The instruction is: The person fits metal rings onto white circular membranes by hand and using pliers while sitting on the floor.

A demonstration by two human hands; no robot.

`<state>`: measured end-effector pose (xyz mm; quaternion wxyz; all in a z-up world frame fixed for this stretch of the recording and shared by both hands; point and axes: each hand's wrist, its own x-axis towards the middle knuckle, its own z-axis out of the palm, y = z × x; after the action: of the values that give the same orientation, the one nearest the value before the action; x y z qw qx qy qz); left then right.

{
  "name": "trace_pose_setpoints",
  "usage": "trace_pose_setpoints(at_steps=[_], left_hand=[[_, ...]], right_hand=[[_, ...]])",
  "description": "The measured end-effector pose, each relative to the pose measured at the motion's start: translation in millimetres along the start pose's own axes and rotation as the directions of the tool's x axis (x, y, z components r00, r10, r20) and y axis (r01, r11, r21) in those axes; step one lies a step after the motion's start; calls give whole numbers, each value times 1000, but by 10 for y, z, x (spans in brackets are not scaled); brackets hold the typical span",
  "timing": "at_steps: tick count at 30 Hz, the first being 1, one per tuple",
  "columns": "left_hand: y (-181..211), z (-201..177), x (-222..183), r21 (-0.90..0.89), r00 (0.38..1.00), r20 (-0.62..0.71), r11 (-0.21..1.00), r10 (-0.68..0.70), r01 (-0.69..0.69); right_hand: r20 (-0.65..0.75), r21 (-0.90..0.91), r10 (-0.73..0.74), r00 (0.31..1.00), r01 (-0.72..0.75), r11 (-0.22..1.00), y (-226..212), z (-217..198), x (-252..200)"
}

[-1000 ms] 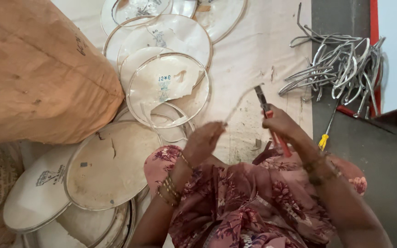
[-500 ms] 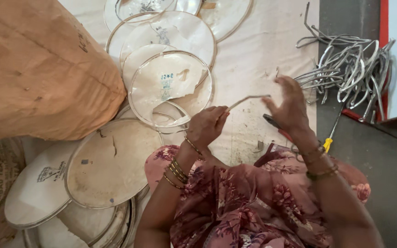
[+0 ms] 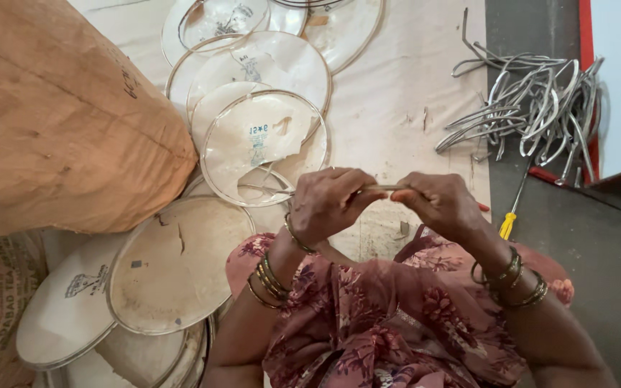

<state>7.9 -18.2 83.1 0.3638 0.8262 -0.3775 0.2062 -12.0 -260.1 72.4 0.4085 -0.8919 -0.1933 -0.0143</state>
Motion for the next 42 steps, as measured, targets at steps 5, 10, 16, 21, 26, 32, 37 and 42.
trace_pose_setpoints(at_steps=[5,10,16,21,26,32,37,42], left_hand=[[271,93,262,120,973,-228,991,-23,52],[486,107,451,-34,907,-411,995,-98,92],[868,540,688,-718,785,-356,686,-507,118],[659,282,598,-511,921,-49,802,-387,310],[430,437,427,-396,980,-168,918,-108,33],[148,938,276,-295,955,97,909,-280,296],[-127,820,259,143,929,261,963,-261,230],[255,581,250,-21,886,463,999,-31,46]], right_hand=[[-287,102,-48,957,80,992,-100,-76,-4],[-484,236,21,875,107,966,-302,-122,35],[-746,421,108,657,339,841,-185,411,224],[-713,671,205,670,568,477,-5,217,256],[-705,709,201,680,685,170,82,-99,495],[-559,826,355,750,540,160,-200,-237,495],[-777,163,-100,621,353,921,-398,-580,336],[148,-312,108,983,-58,948,-644,-565,-64]])
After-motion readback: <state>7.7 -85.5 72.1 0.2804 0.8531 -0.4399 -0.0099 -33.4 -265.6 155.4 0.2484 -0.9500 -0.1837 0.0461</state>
